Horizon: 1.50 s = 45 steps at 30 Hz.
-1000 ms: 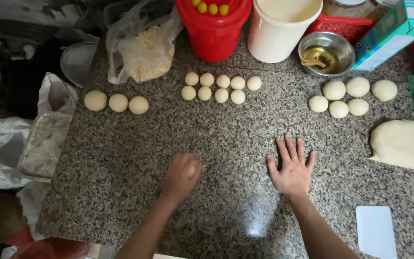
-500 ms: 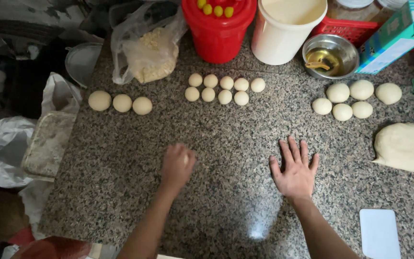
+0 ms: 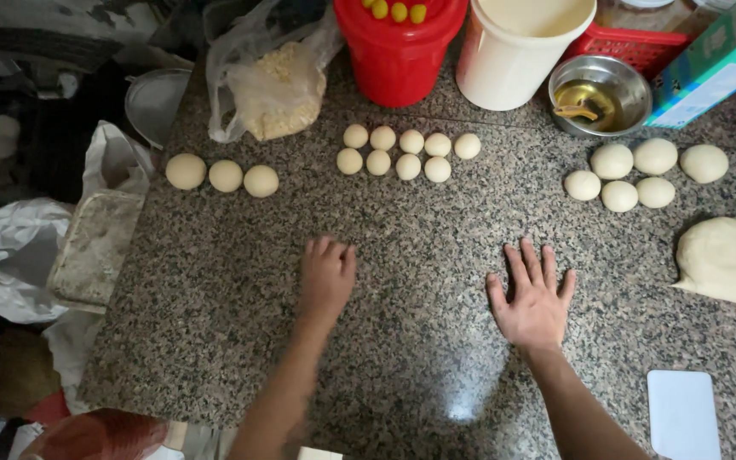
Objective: Portioning and shaping dough balls on a kitchen counter in a bakery.
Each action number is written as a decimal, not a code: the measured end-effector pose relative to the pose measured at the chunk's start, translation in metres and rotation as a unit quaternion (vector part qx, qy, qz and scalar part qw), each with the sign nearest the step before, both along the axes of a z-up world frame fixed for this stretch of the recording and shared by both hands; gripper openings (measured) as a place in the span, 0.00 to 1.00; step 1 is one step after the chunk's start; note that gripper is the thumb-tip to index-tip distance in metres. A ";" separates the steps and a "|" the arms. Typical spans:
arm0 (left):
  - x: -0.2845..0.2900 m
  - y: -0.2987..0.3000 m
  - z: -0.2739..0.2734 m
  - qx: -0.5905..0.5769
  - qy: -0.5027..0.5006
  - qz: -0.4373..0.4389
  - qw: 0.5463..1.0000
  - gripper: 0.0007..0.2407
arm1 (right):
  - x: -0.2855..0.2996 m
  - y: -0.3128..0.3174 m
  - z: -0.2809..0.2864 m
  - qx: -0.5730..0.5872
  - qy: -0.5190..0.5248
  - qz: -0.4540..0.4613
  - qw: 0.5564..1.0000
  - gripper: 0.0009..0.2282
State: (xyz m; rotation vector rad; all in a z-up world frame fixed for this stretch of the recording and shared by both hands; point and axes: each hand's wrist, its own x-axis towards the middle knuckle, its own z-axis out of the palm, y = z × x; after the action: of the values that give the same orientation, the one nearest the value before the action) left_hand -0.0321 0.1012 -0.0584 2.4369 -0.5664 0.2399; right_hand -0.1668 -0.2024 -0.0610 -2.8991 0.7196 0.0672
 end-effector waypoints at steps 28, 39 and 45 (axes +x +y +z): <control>0.002 0.010 -0.031 0.015 0.028 0.040 0.999 0.11 | 0.001 0.003 0.003 0.005 -0.017 0.011 1.000 0.28; -0.025 0.031 -0.036 0.011 0.004 -0.011 1.000 0.12 | -0.001 0.003 0.004 0.001 -0.001 0.007 1.000 0.28; -0.031 -0.016 -0.020 -0.093 0.036 0.020 0.995 0.17 | 0.000 0.002 0.004 -0.001 -0.004 0.007 1.000 0.28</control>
State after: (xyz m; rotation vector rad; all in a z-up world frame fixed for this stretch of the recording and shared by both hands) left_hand -0.0627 0.0848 -0.0782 2.2677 -0.4435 0.2096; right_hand -0.1668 -0.2002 -0.0571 -2.9051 0.6995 0.0569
